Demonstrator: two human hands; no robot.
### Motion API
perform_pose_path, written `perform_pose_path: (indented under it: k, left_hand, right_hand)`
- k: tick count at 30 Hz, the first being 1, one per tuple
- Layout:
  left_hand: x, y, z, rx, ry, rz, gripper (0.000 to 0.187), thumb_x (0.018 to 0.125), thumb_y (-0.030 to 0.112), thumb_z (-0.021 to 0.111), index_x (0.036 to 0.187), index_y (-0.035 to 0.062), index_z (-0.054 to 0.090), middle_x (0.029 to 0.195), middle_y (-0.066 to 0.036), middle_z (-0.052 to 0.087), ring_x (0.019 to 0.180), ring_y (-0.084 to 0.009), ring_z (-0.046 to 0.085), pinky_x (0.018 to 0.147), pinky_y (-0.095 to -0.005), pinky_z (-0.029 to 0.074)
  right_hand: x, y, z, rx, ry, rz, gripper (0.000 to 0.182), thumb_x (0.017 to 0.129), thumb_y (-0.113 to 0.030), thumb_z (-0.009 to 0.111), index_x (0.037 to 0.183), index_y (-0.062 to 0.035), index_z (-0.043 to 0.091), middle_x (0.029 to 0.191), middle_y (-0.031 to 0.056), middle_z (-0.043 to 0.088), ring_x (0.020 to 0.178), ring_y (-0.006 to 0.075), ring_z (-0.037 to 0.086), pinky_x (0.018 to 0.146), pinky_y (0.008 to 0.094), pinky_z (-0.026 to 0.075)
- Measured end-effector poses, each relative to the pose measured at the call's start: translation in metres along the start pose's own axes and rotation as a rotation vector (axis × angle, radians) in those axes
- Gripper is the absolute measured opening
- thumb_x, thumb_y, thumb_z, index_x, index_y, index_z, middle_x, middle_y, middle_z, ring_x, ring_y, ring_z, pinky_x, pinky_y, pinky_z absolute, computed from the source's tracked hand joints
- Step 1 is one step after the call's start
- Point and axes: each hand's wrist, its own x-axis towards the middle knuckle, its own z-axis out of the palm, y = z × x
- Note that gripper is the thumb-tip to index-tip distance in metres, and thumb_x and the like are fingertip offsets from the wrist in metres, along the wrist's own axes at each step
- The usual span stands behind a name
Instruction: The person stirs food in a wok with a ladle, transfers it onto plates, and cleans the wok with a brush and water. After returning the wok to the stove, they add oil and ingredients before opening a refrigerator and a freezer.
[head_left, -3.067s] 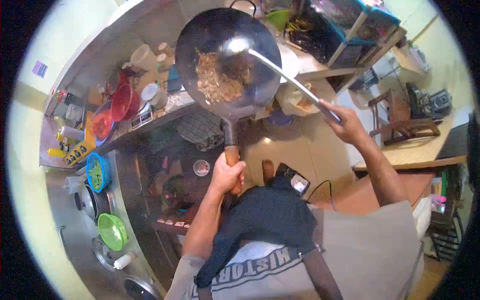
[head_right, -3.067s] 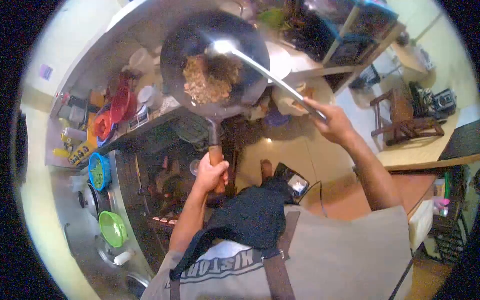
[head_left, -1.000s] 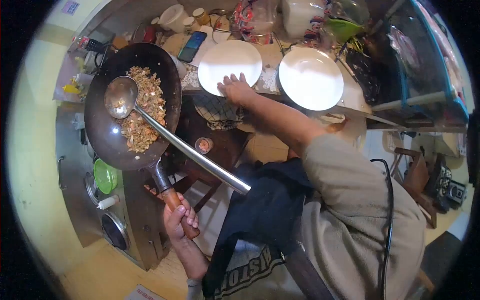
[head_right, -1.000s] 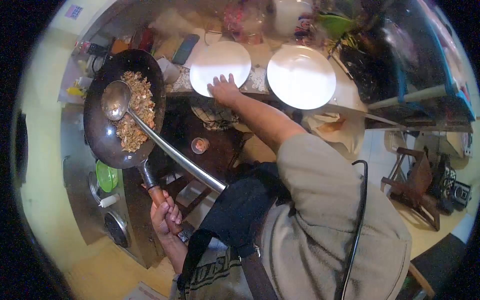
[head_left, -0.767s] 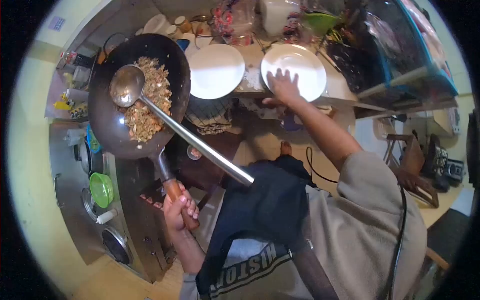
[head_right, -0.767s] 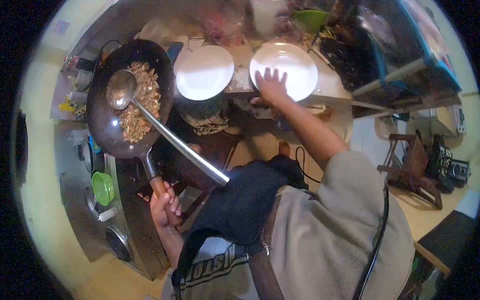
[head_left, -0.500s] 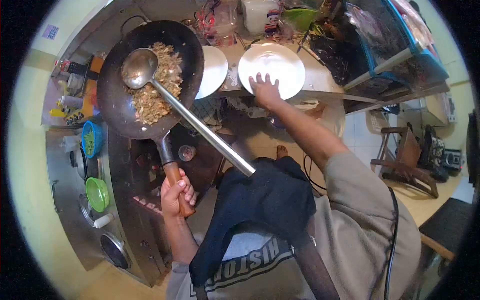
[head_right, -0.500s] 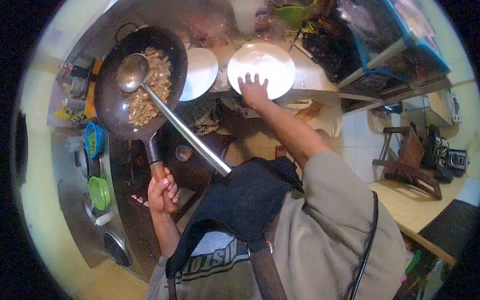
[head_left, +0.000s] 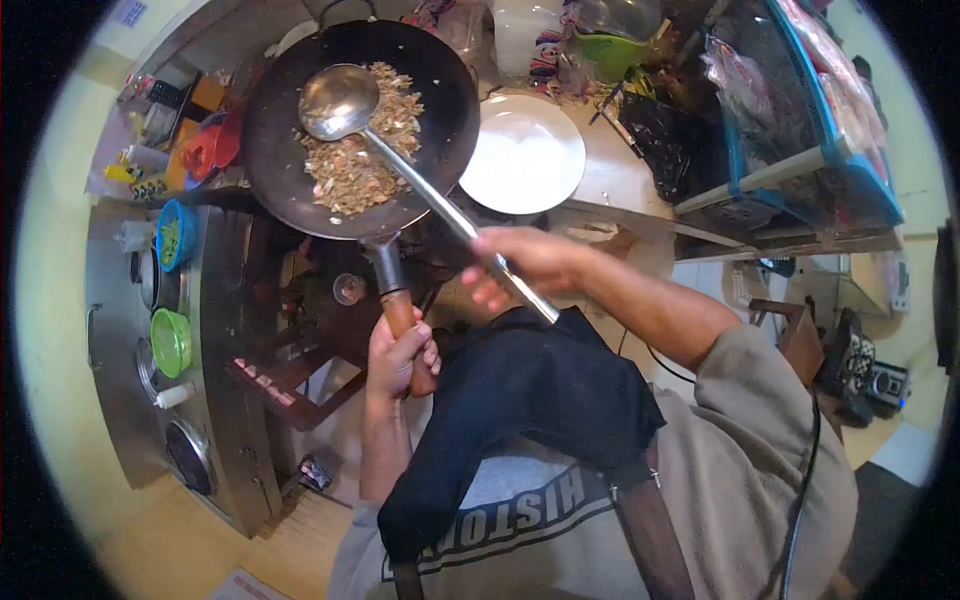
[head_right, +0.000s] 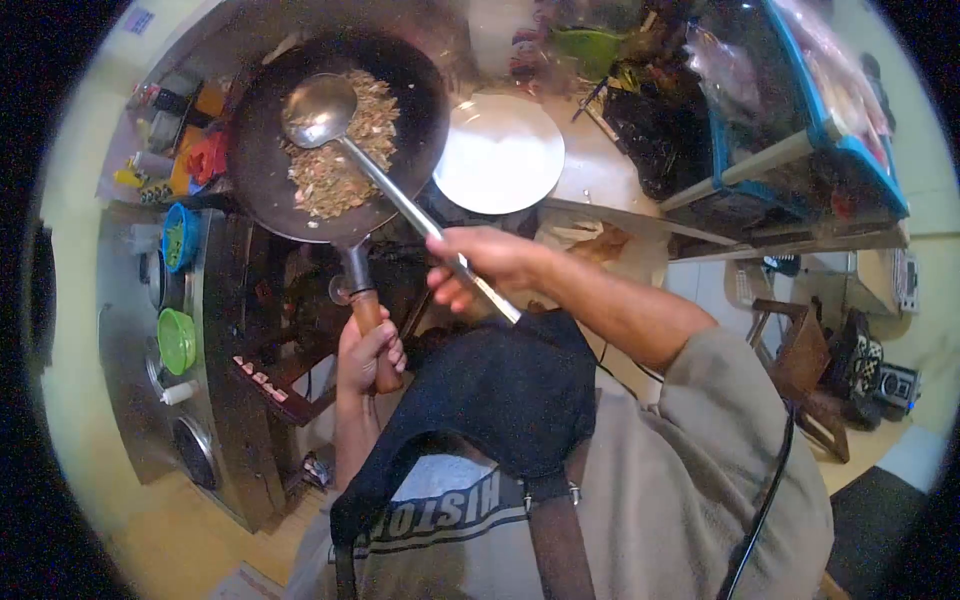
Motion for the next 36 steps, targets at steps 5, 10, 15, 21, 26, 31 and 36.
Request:
perform_pose_path:
  k: [5,10,15,21,26,31,36]
  left_hand:
    - [-0.014,0.005,0.020,0.044,0.006,-0.004,0.026,0.083,0.001,0.058,0.101,0.0047,0.040,0.066,-0.006,0.049,0.048,-0.0139,0.053,0.042,-0.0312,0.048]
    - [-0.014,-0.007,0.025,0.138,0.035,0.039,0.024,0.082,0.000,0.057,0.098,0.0033,0.039,0.066,-0.006,0.050,0.046,-0.0124,0.052,0.040,-0.0290,0.047]
    - [-0.026,-0.011,0.036,0.214,0.049,0.095,0.027,0.082,-0.001,0.057,0.100,0.0035,0.038,0.067,-0.005,0.049,0.045,-0.0119,0.052,0.039,-0.0284,0.047]
    - [-0.024,-0.015,0.037,0.244,0.084,0.093,0.028,0.082,0.000,0.057,0.101,0.0039,0.037,0.066,-0.005,0.049,0.045,-0.0116,0.051,0.039,-0.0284,0.047]
    - [-0.020,-0.017,0.034,0.259,0.112,0.084,0.028,0.082,0.000,0.057,0.101,0.0040,0.037,0.066,-0.005,0.049,0.045,-0.0113,0.051,0.039,-0.0281,0.047]
    - [-0.017,-0.022,0.039,0.238,0.127,0.088,0.027,0.082,0.000,0.056,0.100,0.0041,0.037,0.065,-0.005,0.050,0.045,-0.0113,0.052,0.039,-0.0279,0.047]
    - [-0.018,-0.019,0.041,0.212,0.105,0.114,0.025,0.083,0.000,0.055,0.100,0.0040,0.037,0.068,-0.005,0.051,0.045,-0.0114,0.052,0.040,-0.0279,0.047]
  right_hand:
    - [-0.068,-0.027,0.038,-0.406,0.311,-0.113,0.050,0.091,-0.020,0.058,0.138,-0.0154,0.041,0.069,-0.0029,0.051,0.052,0.0042,0.042,0.044,0.0191,0.034]
    - [-0.114,-0.040,0.002,-1.280,0.669,-0.445,0.049,0.092,-0.023,0.057,0.138,-0.0185,0.043,0.098,0.0178,0.063,0.087,0.0263,0.063,0.078,0.0375,0.050]
    - [-0.147,-0.058,-0.013,-1.833,0.800,-0.615,0.053,0.086,-0.019,0.061,0.136,-0.0290,0.046,0.073,0.0131,0.052,0.065,0.0333,0.055,0.062,0.0436,0.047]
    - [-0.185,-0.067,-0.021,-2.033,0.850,-0.533,0.052,0.084,-0.017,0.062,0.132,-0.0313,0.050,0.075,0.0094,0.052,0.066,0.0281,0.057,0.058,0.0418,0.048]
    - [-0.207,-0.056,-0.034,-2.058,0.901,-0.401,0.050,0.084,-0.017,0.062,0.131,-0.0331,0.051,0.076,0.0093,0.052,0.067,0.0285,0.058,0.059,0.0406,0.048]
    - [-0.230,-0.035,-0.055,-1.960,0.932,-0.356,0.052,0.085,-0.019,0.061,0.133,-0.0363,0.048,0.082,0.0096,0.054,0.070,0.0287,0.059,0.062,0.0411,0.049]
    - [-0.249,-0.025,-0.048,-1.958,1.003,-0.279,0.053,0.086,-0.021,0.060,0.134,-0.0380,0.046,0.087,0.0093,0.056,0.074,0.0295,0.061,0.063,0.0412,0.050]
